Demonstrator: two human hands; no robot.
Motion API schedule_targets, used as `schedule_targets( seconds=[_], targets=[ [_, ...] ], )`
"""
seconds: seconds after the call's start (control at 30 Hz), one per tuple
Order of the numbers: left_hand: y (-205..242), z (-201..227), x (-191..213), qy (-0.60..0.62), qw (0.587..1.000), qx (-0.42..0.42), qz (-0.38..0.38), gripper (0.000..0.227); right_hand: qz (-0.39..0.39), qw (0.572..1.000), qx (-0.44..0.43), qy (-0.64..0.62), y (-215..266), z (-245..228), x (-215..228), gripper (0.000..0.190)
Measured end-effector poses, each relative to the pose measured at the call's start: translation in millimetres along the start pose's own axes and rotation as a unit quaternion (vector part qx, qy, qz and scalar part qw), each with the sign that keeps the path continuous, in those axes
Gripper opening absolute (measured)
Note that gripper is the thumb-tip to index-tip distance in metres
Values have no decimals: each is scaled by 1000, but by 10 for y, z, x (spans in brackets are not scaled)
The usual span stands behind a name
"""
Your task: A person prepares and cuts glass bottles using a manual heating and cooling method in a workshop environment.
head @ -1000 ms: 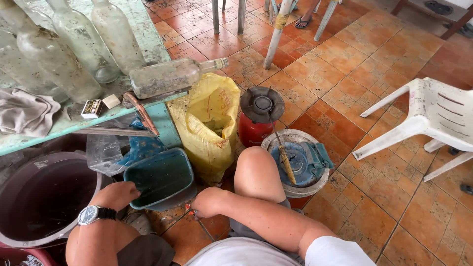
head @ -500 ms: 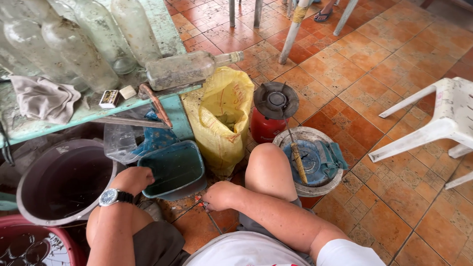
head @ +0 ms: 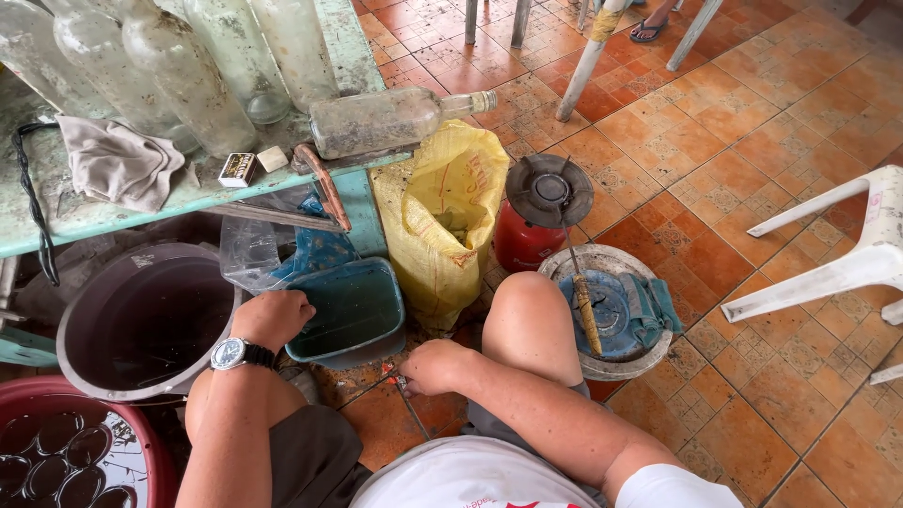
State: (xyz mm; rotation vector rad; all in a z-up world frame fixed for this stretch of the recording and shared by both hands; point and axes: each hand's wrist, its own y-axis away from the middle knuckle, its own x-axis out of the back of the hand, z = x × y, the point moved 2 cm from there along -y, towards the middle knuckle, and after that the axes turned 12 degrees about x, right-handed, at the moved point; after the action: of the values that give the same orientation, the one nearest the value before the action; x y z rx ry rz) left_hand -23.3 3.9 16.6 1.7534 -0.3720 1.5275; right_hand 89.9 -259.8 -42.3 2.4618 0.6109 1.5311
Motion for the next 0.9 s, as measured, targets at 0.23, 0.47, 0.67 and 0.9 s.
schedule_targets(
  seconds=[0.23, 0.47, 0.67, 0.9],
  targets=[
    [-25, 22, -52, -41, 999, 4, -1, 43, 7, 1000, 6, -10, 86, -101, 110, 43],
    [283, 201, 167, -35, 999, -9, -37, 54, 16, 999, 31, -26, 152, -173, 218, 49],
    [95, 122, -55, -41, 999, 11, -34, 47, 7, 1000, 22, -21, 136, -128, 218, 43],
    [-67, 74, -268, -20, 1000, -4, -9, 37, 18, 999, 4, -28, 109, -117, 230, 44]
  ],
)
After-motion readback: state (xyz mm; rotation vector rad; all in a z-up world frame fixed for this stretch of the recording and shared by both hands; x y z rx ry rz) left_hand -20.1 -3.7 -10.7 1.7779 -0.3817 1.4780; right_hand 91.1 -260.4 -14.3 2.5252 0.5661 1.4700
